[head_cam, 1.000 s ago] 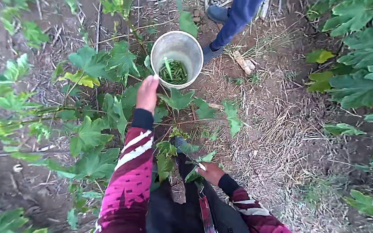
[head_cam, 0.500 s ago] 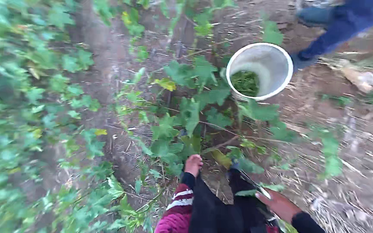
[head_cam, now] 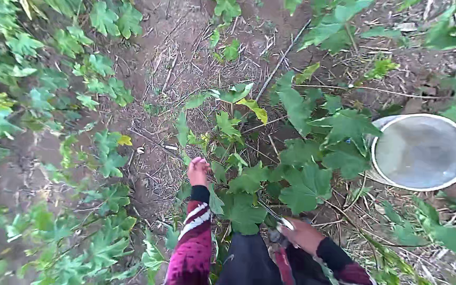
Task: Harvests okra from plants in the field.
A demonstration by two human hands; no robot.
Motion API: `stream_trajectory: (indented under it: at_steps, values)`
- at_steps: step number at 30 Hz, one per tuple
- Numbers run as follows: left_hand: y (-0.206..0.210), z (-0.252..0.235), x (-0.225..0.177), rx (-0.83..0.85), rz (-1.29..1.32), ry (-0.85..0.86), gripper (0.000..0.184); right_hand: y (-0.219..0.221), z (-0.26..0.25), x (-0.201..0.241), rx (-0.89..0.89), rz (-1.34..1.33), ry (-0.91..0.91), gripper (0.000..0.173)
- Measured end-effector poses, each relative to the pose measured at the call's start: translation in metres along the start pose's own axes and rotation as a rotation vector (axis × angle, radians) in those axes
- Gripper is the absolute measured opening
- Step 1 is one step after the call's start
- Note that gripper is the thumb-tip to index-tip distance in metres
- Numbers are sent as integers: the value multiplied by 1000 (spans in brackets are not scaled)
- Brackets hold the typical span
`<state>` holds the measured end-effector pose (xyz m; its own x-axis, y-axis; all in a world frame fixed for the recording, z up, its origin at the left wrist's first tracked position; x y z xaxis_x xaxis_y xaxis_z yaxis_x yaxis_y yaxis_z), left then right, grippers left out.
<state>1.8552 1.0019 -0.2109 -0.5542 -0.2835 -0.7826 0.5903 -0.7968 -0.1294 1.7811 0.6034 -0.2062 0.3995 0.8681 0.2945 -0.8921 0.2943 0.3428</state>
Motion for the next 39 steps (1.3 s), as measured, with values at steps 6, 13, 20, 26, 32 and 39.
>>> stream_trajectory:
  at_steps: [6,13,20,26,32,39]
  values:
    - [-8,-80,-17,160,-160,-40,46,-36,-68,170,2,-36,-40,57]
    - [-9,-102,-8,138,-59,-7,39,-52,-116,271,-44,-295,-67,51]
    - [-25,-114,25,-14,239,-56,49,-63,-145,304,-119,-171,-1,61]
    - [-26,-114,30,-5,249,-36,48,-68,-146,317,-90,2,50,68]
    - [-25,-113,27,10,203,-49,48,-77,-143,324,-150,96,-5,64]
    - [-26,-86,18,-84,317,-37,55,-82,-120,295,-218,190,-53,61]
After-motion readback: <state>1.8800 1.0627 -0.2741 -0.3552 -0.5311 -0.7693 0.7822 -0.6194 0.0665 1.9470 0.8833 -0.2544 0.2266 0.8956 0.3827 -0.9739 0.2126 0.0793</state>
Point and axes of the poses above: each hand's wrist, its own z-axis away from the middle knuckle, its own y-axis out of the palm, x = y × z, the point moved 8 cm from there along -z, towards the middle knuckle, and after that the axes turned 14 degrees about x, right-handed, at the moved point
